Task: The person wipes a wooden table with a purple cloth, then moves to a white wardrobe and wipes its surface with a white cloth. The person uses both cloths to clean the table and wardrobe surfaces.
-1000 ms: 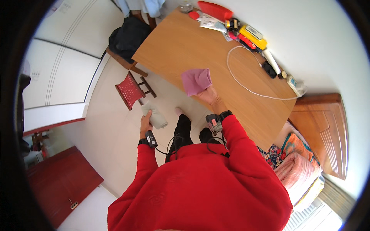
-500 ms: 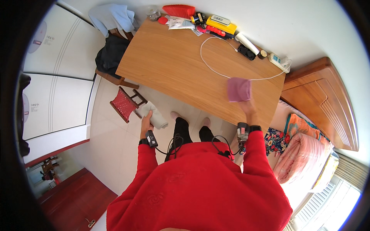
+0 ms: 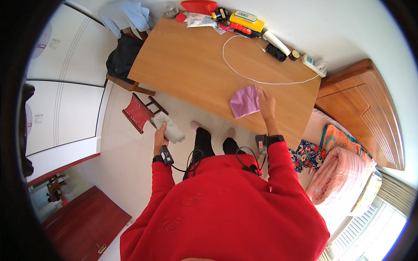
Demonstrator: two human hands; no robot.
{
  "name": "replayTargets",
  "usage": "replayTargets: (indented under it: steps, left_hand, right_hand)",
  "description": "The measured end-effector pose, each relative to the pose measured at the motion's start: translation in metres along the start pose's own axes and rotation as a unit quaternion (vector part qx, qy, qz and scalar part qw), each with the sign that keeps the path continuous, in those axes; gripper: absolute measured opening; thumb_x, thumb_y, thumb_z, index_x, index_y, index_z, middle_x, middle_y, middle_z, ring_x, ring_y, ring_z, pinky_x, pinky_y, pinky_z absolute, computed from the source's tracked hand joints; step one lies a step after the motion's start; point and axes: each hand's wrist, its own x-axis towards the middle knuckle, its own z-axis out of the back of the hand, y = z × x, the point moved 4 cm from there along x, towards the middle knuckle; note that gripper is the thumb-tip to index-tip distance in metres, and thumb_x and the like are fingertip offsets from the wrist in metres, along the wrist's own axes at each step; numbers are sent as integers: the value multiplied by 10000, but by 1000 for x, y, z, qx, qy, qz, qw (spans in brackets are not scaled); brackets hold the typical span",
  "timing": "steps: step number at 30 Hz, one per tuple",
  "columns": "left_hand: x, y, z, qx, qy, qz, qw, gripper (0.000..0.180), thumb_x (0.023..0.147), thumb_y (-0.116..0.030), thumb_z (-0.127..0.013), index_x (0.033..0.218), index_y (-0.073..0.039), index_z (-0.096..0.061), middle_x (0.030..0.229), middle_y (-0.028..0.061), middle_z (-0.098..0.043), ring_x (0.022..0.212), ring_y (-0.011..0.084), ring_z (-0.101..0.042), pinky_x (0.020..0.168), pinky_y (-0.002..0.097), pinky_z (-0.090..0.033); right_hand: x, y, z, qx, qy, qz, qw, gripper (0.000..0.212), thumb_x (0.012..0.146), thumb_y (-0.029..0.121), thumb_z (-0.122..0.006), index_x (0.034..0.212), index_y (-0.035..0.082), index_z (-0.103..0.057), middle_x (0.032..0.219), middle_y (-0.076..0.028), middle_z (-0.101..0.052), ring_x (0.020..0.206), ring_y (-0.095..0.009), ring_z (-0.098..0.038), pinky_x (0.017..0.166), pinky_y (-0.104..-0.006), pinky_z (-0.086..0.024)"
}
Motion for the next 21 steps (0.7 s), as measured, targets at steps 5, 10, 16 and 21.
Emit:
replayTargets:
  steps: [5, 10, 16, 21]
  left_hand:
    - [-6, 6, 23, -19, -6, 8, 1000, 421, 863, -161, -669, 1226, -15, -515, 1128, 70, -605, 1002, 212, -599, 867, 359, -504]
    - [-11, 7, 31, -3, -9, -3, 1000, 434, 875, -182, -657, 1247, -22, -501, 1142, 75, -596, 1016, 224, -591, 888, 373, -492]
    - [-14, 5, 30, -6, -30, 3, 1000, 435, 866, -160, -668, 1240, -2, -510, 1133, 80, -602, 1010, 210, -593, 887, 349, -488]
    - [-21, 7, 51, -34, -37, -11, 999, 420, 869, -153, -663, 1233, 0, -520, 1137, 81, -603, 1014, 208, -592, 887, 348, -488]
  right_hand:
    - [-15, 3, -9, -237, 51, 64, 968, 296, 805, 185, -644, 1092, 115, -653, 964, -124, -625, 924, -333, -590, 823, -404, -474]
    - [-49, 9, -31, -354, 53, 217, 908, 466, 745, 174, -698, 1195, 153, -577, 1105, -101, -554, 1044, -303, -522, 895, -429, -422]
    - [-30, -8, -30, -380, 112, 191, 898, 559, 757, 117, -645, 1293, 166, -491, 1195, -126, -492, 1066, -340, -498, 910, -441, -424]
    - [-14, -17, -41, -406, 113, 52, 905, 578, 756, 76, -593, 1316, 124, -458, 1272, -152, -466, 1121, -371, -480, 917, -471, -431]
